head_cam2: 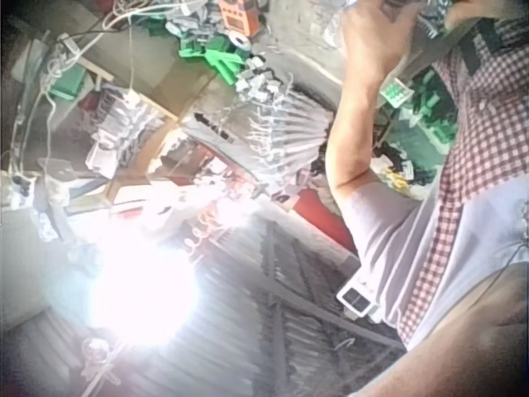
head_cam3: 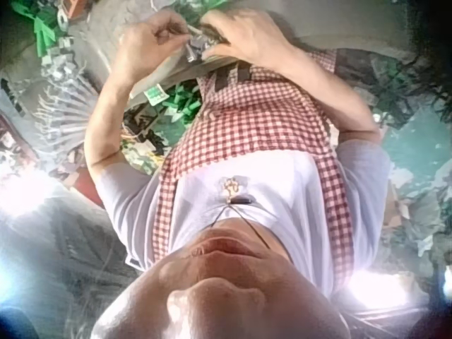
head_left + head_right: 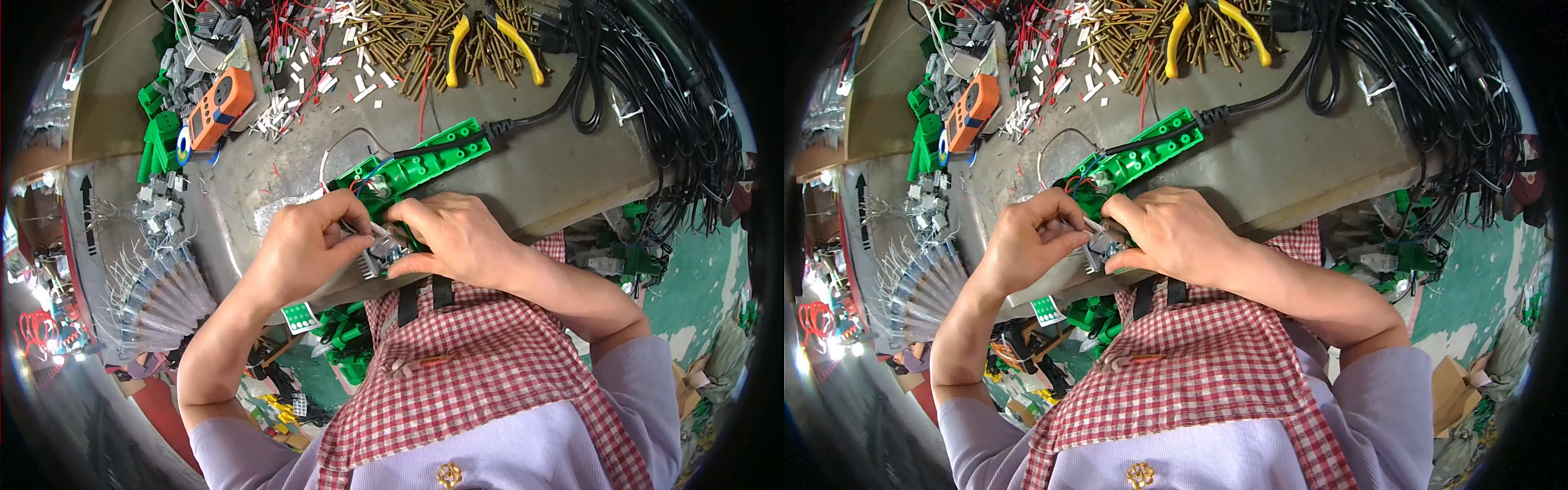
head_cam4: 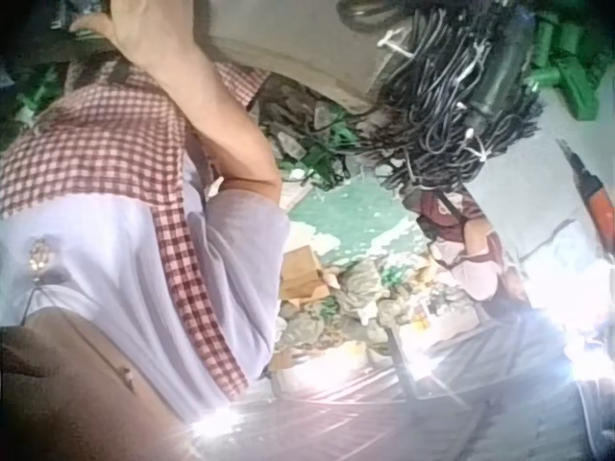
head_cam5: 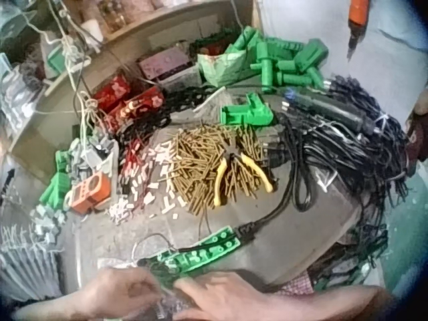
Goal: Assembling the internal components, wiring, and housing of a green electronic device using a soldering iron and electric screwdriver.
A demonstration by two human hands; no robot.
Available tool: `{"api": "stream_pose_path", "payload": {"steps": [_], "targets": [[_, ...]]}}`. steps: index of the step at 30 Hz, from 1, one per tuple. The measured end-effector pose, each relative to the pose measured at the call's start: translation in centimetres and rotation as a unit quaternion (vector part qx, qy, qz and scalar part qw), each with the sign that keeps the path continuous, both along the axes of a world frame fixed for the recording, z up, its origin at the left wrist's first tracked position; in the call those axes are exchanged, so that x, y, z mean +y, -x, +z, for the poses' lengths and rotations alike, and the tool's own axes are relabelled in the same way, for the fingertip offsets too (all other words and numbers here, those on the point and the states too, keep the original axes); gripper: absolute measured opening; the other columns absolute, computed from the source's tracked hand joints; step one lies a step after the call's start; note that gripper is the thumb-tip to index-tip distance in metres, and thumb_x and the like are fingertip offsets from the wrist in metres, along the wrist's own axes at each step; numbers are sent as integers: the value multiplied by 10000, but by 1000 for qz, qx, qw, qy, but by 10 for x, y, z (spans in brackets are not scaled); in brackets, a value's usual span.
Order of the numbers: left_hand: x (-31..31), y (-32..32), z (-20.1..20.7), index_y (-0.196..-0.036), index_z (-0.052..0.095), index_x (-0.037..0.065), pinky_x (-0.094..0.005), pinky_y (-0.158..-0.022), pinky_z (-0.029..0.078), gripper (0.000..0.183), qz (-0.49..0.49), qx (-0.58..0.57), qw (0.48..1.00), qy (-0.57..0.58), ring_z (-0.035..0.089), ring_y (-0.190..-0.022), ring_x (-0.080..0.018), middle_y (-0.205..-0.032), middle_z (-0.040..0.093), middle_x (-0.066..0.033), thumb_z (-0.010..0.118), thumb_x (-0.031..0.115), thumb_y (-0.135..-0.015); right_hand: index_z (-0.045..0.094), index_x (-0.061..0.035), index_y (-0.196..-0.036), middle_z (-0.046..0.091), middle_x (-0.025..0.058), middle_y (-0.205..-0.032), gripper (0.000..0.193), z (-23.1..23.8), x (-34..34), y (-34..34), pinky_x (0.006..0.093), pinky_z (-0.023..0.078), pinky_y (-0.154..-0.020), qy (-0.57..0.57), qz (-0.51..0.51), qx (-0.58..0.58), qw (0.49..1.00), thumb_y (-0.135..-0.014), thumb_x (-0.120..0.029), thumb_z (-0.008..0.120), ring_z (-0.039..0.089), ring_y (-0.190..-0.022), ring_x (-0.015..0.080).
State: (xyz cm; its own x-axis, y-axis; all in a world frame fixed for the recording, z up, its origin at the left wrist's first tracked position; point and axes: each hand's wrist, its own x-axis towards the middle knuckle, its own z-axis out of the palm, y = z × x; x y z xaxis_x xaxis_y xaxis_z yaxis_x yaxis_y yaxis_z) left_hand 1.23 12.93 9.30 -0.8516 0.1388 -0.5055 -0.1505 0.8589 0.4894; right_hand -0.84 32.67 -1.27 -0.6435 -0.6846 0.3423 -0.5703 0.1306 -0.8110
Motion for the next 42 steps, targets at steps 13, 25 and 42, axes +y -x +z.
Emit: {"api": "stream_pose_path", "payload": {"steps": [13,25,42], "targets": [[21,-24,-4,-1099,594,82,-339,-645,461,451,-47,334,940,50,554,-729,-238,-945,617,-80,741,71,-672,606,-68,-1040,595,85,-889,334,38,64,53,395,421,-808,-134,-231,231,936,-713,-54,674,560,-852,280],[46,2,-35,-1012,639,54,-376,-765,443,306,-137,445,883,55,574,-771,-244,-921,618,-58,594,-2,-714,626,-54,-920,596,82,-785,188,33,78,82,366,450,-695,-120,-118,197,966,-738,-40,668,583,-760,268],[62,-19,-38,-1209,557,34,-474,-952,373,583,-74,313,942,98,481,-1097,-316,-1162,497,-131,724,248,-692,571,-15,-906,571,130,-863,162,38,80,85,401,456,-729,-157,-28,73,985,-760,-25,641,549,-834,330]]}}
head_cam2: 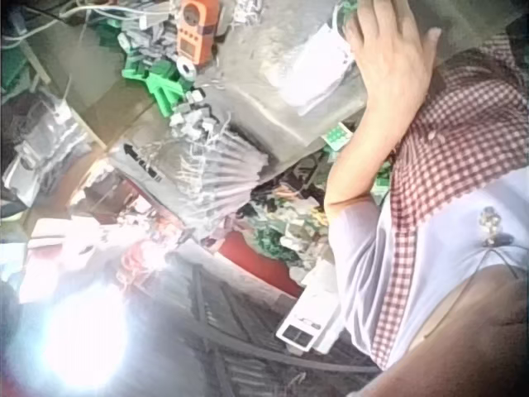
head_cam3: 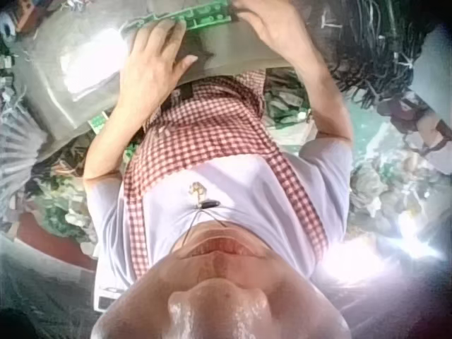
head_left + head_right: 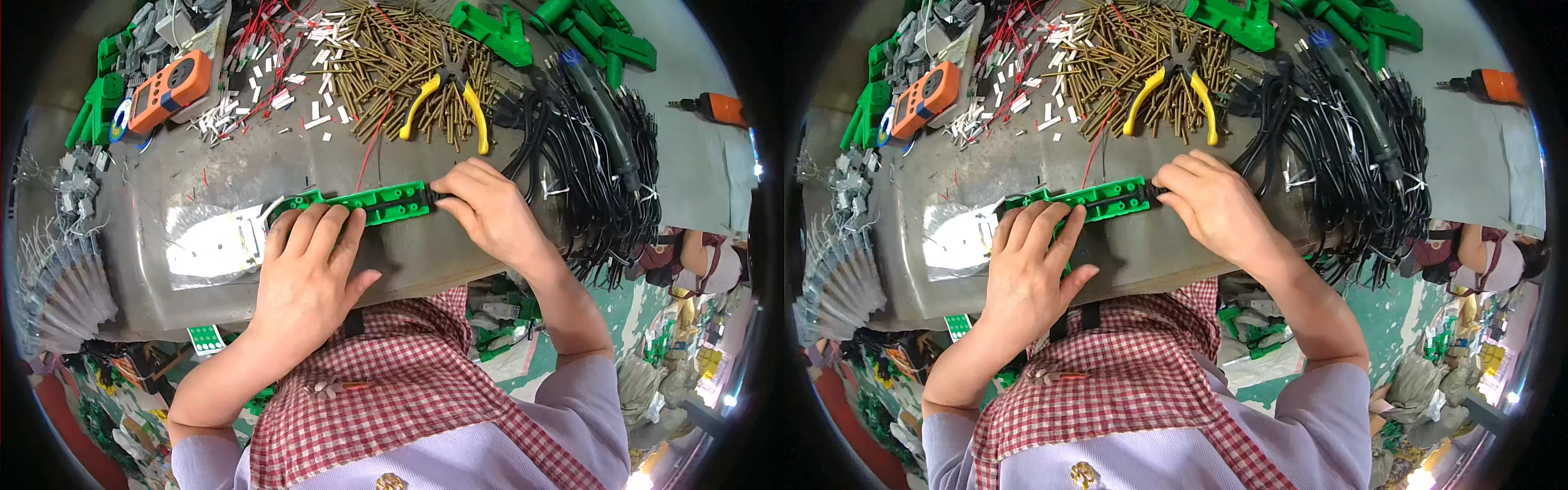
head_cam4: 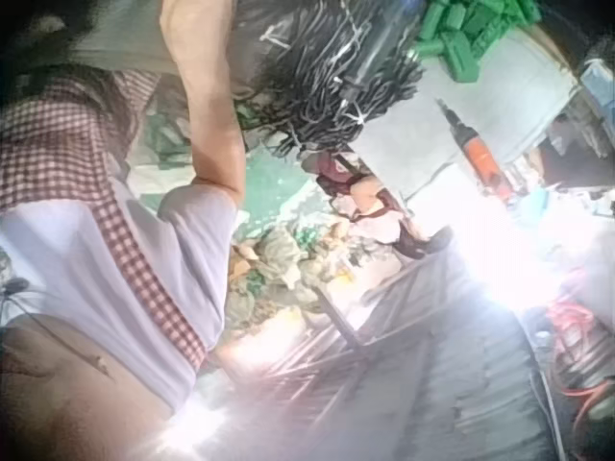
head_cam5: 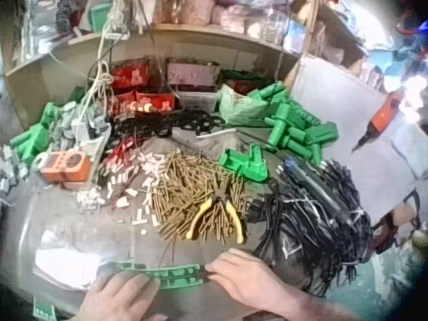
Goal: Assembling the internal components, wiring, and housing of a green electronic device using a soldering iron and electric screwdriver.
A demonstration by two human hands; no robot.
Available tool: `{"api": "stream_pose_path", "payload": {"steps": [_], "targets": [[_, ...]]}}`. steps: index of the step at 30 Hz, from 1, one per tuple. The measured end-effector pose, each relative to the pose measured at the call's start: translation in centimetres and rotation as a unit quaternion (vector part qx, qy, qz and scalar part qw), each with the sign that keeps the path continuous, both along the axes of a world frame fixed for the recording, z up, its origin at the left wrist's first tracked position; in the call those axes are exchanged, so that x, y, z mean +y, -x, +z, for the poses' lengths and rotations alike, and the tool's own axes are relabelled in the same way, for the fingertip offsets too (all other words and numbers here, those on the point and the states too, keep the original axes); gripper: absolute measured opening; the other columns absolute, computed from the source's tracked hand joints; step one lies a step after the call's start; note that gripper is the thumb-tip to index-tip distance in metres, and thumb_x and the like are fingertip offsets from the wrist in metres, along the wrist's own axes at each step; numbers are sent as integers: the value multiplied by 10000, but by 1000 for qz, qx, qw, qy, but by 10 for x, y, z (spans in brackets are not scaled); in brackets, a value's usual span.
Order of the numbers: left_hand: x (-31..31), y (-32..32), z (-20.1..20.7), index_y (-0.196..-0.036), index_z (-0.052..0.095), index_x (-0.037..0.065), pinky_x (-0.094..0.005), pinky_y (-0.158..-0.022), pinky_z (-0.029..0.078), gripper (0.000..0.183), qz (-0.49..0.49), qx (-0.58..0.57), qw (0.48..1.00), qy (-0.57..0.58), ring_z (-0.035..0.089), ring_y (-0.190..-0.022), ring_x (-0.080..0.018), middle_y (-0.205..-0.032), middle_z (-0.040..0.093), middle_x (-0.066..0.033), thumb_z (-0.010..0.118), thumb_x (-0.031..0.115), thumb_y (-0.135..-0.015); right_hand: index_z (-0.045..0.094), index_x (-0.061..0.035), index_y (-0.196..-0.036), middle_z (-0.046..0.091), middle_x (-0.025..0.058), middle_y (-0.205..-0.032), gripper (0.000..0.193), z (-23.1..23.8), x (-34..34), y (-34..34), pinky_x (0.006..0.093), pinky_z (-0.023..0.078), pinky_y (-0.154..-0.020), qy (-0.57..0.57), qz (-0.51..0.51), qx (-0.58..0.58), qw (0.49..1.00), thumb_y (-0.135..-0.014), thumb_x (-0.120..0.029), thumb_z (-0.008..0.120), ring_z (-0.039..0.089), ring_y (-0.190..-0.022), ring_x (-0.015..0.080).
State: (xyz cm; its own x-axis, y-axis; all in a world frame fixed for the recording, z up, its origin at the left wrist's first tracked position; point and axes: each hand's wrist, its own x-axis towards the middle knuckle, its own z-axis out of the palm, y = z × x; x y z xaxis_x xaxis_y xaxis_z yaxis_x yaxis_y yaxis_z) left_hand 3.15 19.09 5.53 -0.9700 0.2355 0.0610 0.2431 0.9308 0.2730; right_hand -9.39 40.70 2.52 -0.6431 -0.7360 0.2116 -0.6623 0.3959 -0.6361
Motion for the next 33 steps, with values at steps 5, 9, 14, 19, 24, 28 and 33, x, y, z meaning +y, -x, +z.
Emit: {"api": "stream_pose_path", "payload": {"steps": [5,9,14,19,24,28,33], "targets": [[-5,-1,-9,-1191,569,43,-469,-951,366,598,-10,39,999,9,473,-1100,-304,-1158,501,-110,752,219,-649,570,-5,-905,555,115,-921,152,6,2,-5,400,449,-753,-79,18,-8,997,-769,-25,633,538,-888,323],[-5,0,-10,-1184,575,50,-475,-972,342,611,-4,39,999,5,468,-1093,-284,-1141,510,-94,762,204,-624,573,-1,-928,540,112,-923,176,24,-14,-5,397,450,-742,-57,13,43,997,-772,-44,643,543,-890,308],[-5,-1,-11,-1143,597,53,-454,-955,361,560,-4,50,999,-11,474,-1075,-284,-1121,519,-87,758,174,-621,543,-22,-882,534,136,-908,164,16,-62,-4,408,464,-697,-67,90,-48,993,-768,-55,655,575,-843,347],[-31,-36,-28,-1116,611,89,-413,-798,444,546,-74,248,960,-104,519,-941,-306,-1046,543,-93,773,158,-599,540,-43,-876,557,128,-876,164,22,-73,18,436,459,-709,-132,176,-76,973,-764,-53,660,576,-839,351],[-31,-58,-35,-1121,597,100,-395,-781,433,545,102,126,977,-140,528,-947,-274,-1041,527,-74,765,190,-611,547,-36,-882,560,133,-861,160,27,-76,12,431,455,-706,-155,155,-85,972,-771,-61,659,576,-838,349],[-36,-48,-20,-1116,593,95,-366,-721,429,537,74,71,988,-112,536,-920,-250,-1031,531,-65,759,173,-612,546,-20,-942,562,111,-875,215,32,-76,15,363,451,-674,-171,174,-51,968,-765,-49,664,564,-772,284],[-33,-53,-33,-1093,621,94,-380,-721,459,520,81,110,977,-166,531,-866,-278,-996,528,-86,764,107,-594,574,-15,-1025,614,96,-873,251,49,-114,7,316,464,-638,-53,87,-147,984,-799,-84,660,578,-678,191]]}}
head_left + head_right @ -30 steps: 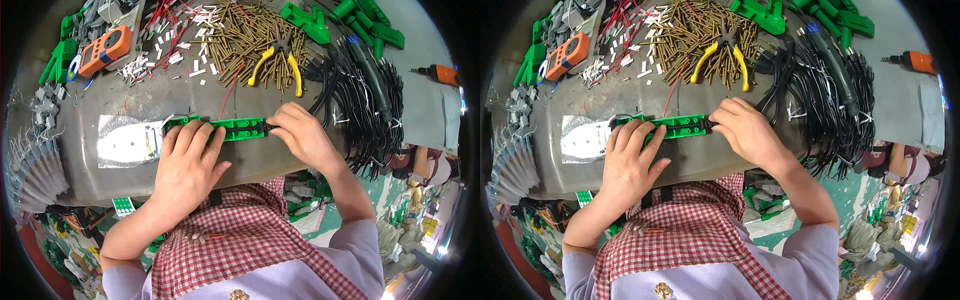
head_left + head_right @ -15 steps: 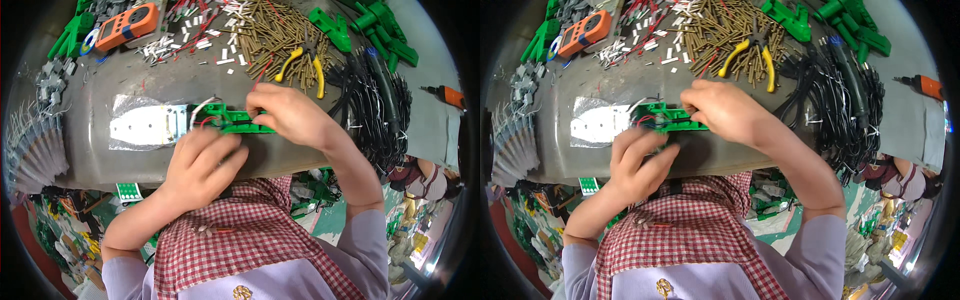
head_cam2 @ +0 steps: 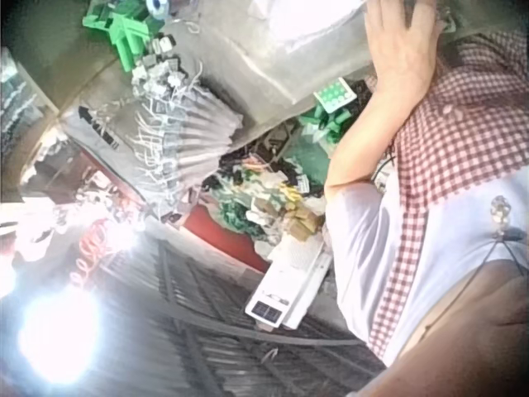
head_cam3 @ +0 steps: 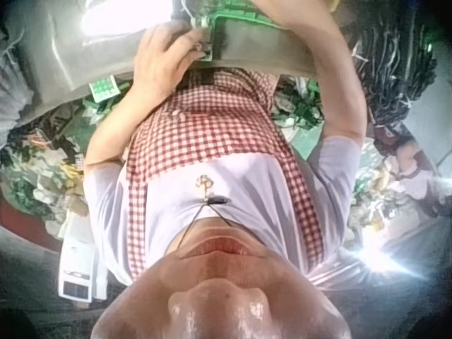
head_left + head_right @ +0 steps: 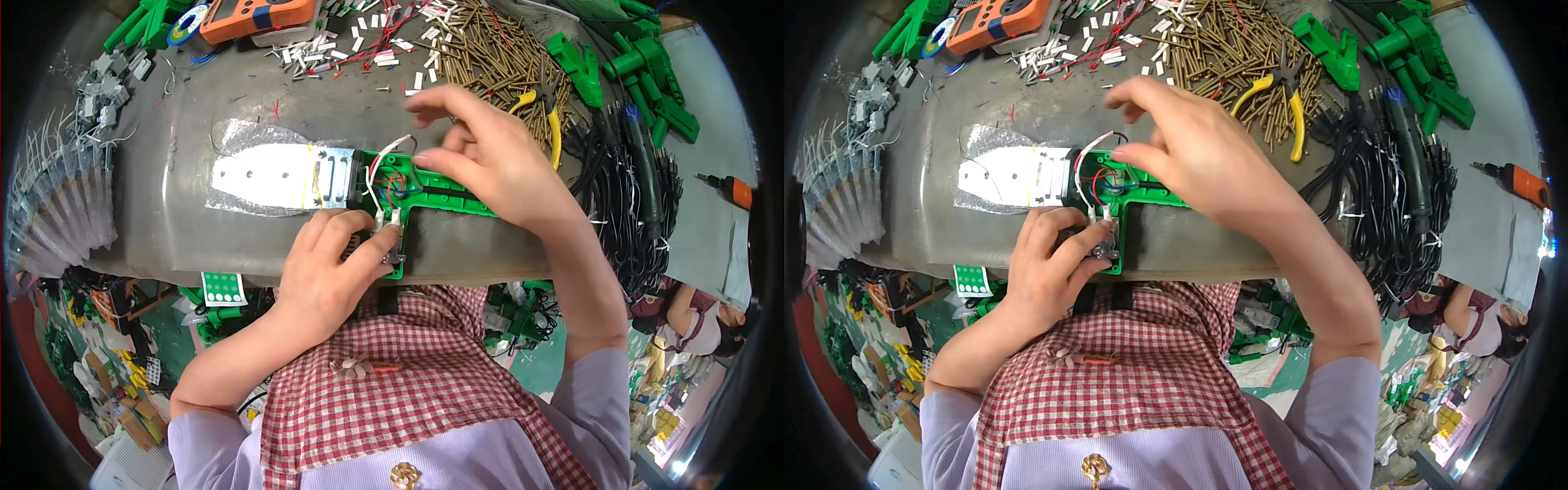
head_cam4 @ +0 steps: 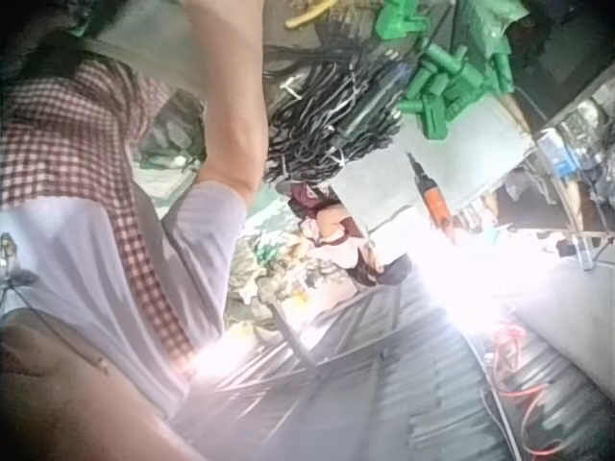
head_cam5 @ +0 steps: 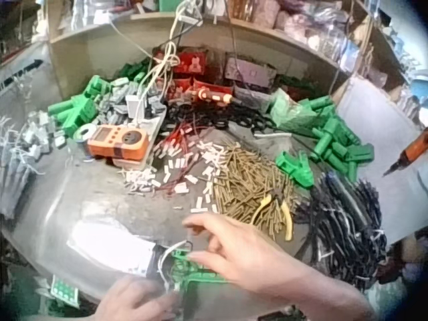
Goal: Assembling the internal components, wiring, and housing of a green electronic device using a soldering iron and electric screwdriver.
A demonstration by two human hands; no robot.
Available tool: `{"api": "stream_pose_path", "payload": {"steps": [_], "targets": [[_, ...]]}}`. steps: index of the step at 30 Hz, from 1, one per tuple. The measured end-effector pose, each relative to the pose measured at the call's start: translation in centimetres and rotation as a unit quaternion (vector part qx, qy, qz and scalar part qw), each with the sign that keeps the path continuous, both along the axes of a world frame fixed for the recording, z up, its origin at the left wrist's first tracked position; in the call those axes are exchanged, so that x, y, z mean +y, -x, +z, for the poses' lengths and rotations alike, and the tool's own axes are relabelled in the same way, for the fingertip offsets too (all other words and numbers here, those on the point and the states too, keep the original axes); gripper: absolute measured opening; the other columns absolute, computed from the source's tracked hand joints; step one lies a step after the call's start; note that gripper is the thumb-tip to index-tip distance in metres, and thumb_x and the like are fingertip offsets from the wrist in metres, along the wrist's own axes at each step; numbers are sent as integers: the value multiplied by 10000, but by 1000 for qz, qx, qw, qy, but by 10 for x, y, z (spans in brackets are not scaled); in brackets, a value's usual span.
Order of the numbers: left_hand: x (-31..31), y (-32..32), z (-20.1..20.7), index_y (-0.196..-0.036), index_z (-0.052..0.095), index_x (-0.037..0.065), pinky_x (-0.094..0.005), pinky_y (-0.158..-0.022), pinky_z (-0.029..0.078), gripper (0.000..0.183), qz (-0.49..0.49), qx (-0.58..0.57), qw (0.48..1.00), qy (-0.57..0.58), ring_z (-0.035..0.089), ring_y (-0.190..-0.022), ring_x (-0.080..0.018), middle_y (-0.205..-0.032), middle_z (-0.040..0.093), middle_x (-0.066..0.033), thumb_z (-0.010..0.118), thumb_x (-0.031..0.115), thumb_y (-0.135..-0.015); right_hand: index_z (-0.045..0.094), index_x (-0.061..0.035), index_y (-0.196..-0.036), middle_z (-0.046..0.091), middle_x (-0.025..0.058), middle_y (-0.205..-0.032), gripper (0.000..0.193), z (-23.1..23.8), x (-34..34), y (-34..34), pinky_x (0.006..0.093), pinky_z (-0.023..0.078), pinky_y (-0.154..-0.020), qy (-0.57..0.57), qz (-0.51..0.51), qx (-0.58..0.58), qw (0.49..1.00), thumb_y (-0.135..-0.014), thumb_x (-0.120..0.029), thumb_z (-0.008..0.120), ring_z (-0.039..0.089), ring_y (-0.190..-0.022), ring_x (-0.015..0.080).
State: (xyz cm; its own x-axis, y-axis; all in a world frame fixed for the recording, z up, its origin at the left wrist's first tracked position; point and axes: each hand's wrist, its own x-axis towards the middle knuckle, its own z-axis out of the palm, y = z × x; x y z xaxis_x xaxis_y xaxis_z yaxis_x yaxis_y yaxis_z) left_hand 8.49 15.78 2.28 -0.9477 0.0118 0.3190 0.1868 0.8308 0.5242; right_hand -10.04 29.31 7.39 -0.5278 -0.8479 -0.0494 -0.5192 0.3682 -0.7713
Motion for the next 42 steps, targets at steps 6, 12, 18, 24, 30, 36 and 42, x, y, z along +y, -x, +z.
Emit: {"api": "stream_pose_path", "payload": {"steps": [6,12,18,24,30,36,42], "targets": [[6,-3,-4,-1093,618,91,-389,-734,473,504,18,24,999,-19,536,-895,-289,-1012,518,-100,744,76,-605,639,2,-841,621,36,-801,75,-5,-18,22,265,458,-630,10,93,-123,988,-796,-54,661,575,-681,112],[5,-6,-9,-1098,618,97,-393,-767,474,420,14,34,999,-4,545,-942,-291,-1034,520,-103,660,89,-680,660,-51,-789,621,104,-802,121,-3,-39,8,409,477,-697,-15,247,146,958,-708,-136,690,620,-821,308],[6,-6,-10,-1087,624,102,-406,-807,456,377,14,47,999,16,545,-964,-283,-1033,521,-93,613,105,-710,628,-43,-768,642,107,-829,172,-5,-34,14,417,497,-679,-44,176,95,979,-683,-163,717,624,-812,315],[6,-6,-8,-1063,631,99,-415,-855,444,351,20,52,998,38,541,-1012,-275,-1036,526,-86,595,110,-713,610,-54,-751,637,100,-818,143,-9,-33,-1,436,493,-686,-59,177,204,961,-716,-153,706,624,-827,314],[7,-4,-5,-1034,643,98,-420,-881,434,325,19,53,997,53,540,-1064,-267,-1026,539,-81,591,112,-714,644,-32,-806,632,132,-820,120,-8,-33,14,416,488,-717,-50,275,76,957,-745,-131,672,621,-832,325],[9,-5,-3,-1033,643,107,-391,-856,424,319,29,53,996,69,546,-1080,-256,-1018,544,-67,596,117,-717,655,-40,-819,585,119,-855,100,-8,-29,20,385,476,-749,-19,229,68,971,-754,-115,657,597,-843,311],[9,-4,-2,-1046,640,113,-366,-838,413,330,35,55,993,101,550,-1093,-240,-1015,546,-56,601,122,-719,670,-55,-798,571,107,-854,83,-23,-30,-1,404,475,-738,-6,258,100,961,-746,-119,666,586,-860,304]]}}
